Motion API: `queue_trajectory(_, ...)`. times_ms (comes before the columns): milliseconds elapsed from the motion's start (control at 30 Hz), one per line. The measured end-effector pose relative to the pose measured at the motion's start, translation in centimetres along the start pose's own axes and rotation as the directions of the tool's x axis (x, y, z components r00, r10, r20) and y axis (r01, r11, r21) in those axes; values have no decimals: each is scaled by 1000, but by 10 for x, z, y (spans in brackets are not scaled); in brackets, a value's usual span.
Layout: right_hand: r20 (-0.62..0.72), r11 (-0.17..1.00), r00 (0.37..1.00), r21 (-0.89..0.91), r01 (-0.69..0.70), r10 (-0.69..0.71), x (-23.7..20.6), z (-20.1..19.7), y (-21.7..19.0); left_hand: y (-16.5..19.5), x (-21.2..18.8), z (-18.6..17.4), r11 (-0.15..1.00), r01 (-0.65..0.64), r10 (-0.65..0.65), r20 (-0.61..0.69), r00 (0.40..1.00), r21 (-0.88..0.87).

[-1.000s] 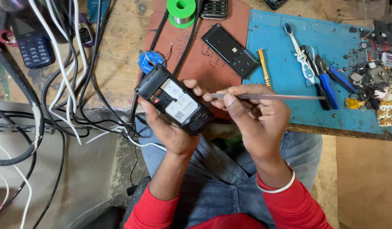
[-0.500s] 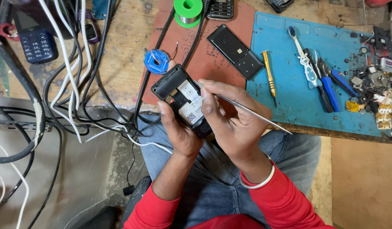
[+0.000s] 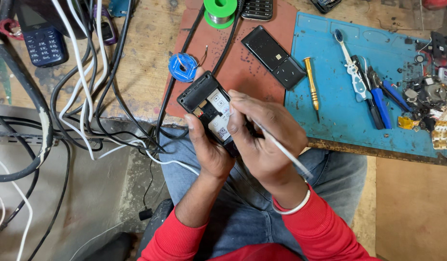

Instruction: The person tests a Jio feature phone by pressing its buttons and plugging in a charging cable, then removes the back cover and battery. They use a screwdriver to unscrew the back of the phone and use a probe tool on the internal components.

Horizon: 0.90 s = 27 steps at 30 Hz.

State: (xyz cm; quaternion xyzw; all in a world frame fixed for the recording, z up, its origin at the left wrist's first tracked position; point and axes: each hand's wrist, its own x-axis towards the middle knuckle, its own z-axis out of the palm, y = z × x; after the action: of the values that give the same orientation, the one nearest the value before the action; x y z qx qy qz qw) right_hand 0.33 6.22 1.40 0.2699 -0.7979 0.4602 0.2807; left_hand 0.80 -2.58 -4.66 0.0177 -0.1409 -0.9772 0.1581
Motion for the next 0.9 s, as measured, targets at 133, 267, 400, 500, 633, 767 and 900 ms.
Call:
queue_trajectory(133, 32, 994, 999, -103, 47, -44, 1, -2, -7, 2, -2, 8, 913, -8, -112, -268, 957, -408)
queue_trajectory(267, 163, 759, 879, 449, -471, 449, 12, -16, 7, 3, -9, -2, 971, 5, -62, 233, 970, 237)
queue_trajectory(400, 374, 417, 760, 666, -619, 531, 25, -27, 36, 4, -5, -17, 956, 248, -274, 176, 945, 157)
queue_trajectory(500, 471, 239, 676, 691, -682, 567, 29, -27, 47, 5, -2, -20, 957, 255, -283, 237, 929, 141)
queue_trajectory(633, 429, 235, 687, 722, -651, 586, 28, -19, 44, 7, 0, -18, 960, 252, -274, 206, 939, 125)
queue_trajectory(767, 181, 545, 832, 680, -491, 524, 12, -18, 30, 4, 2, -17, 956, 229, -261, 179, 948, 181)
queue_trajectory(900, 138, 674, 896, 614, -411, 422, -6, -29, 22, 1, 2, -16, 969, 187, -218, 201, 955, 160)
